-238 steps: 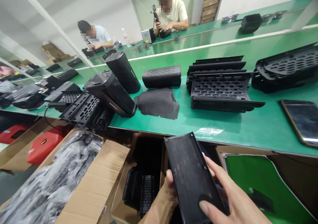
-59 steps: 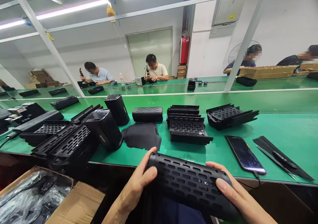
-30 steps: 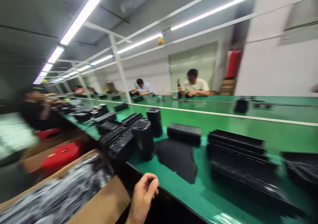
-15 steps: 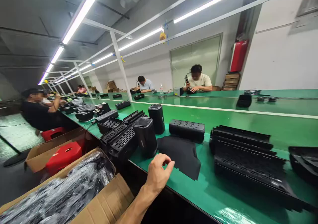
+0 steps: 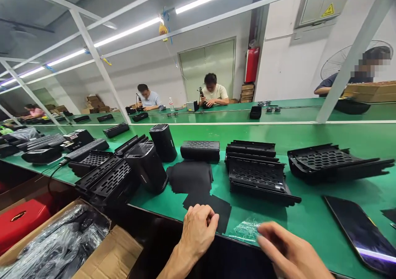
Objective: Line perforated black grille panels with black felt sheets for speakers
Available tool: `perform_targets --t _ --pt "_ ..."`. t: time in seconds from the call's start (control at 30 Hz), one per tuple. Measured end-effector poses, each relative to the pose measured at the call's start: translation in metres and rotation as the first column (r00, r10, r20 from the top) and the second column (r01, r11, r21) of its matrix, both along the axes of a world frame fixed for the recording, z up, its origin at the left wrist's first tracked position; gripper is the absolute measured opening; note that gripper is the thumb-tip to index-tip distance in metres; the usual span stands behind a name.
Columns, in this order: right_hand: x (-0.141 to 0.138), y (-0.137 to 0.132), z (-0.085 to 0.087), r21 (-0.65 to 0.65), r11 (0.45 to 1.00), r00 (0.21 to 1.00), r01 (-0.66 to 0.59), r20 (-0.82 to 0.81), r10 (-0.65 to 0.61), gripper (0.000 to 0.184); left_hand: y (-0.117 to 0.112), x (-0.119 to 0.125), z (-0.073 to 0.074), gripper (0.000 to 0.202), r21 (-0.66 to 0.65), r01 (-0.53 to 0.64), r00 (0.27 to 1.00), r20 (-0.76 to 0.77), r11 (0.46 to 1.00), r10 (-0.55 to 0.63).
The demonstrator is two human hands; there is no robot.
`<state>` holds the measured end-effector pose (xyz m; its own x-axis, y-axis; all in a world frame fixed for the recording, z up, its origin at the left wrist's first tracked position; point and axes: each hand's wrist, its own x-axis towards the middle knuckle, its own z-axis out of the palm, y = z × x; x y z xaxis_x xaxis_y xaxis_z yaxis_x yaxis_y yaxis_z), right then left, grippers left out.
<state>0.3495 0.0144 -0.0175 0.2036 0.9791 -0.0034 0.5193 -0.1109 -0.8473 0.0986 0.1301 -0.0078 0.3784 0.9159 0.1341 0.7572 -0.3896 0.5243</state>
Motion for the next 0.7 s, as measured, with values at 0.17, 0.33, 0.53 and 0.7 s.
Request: perform_targets --t 0.17,0.33,0.53,0.7 --pt "-0.053 0.061 -0.005 0.025 1.0 0.935 -0.007 0.355 -0.002 0.043 -0.017 -0.001 -0.003 0.019 -0.037 0.086 0.993 0.081 0.996 -0.082" --pt "-0.063 0.065 -0.012 0.086 0.993 0.898 -0.078 0.44 0.033 0.009 -0.001 -0.019 -0.004 0.02 -0.012 0.062 0.956 0.287 0.998 -0.056" --pt "-0.054 0.042 0.01 0.259 0.951 0.916 -0.171 0.397 0.057 0.025 0.027 -0.018 0.0 0.075 0.03 0.098 0.957 0.27 0.995 -0.103" --pt "-0.031 0.038 0.042 0.39 0.891 0.915 -0.231 0.398 0.063 0.03 0.041 0.008 0.015 0.033 -0.023 0.359 0.909 0.234 0.933 -0.344"
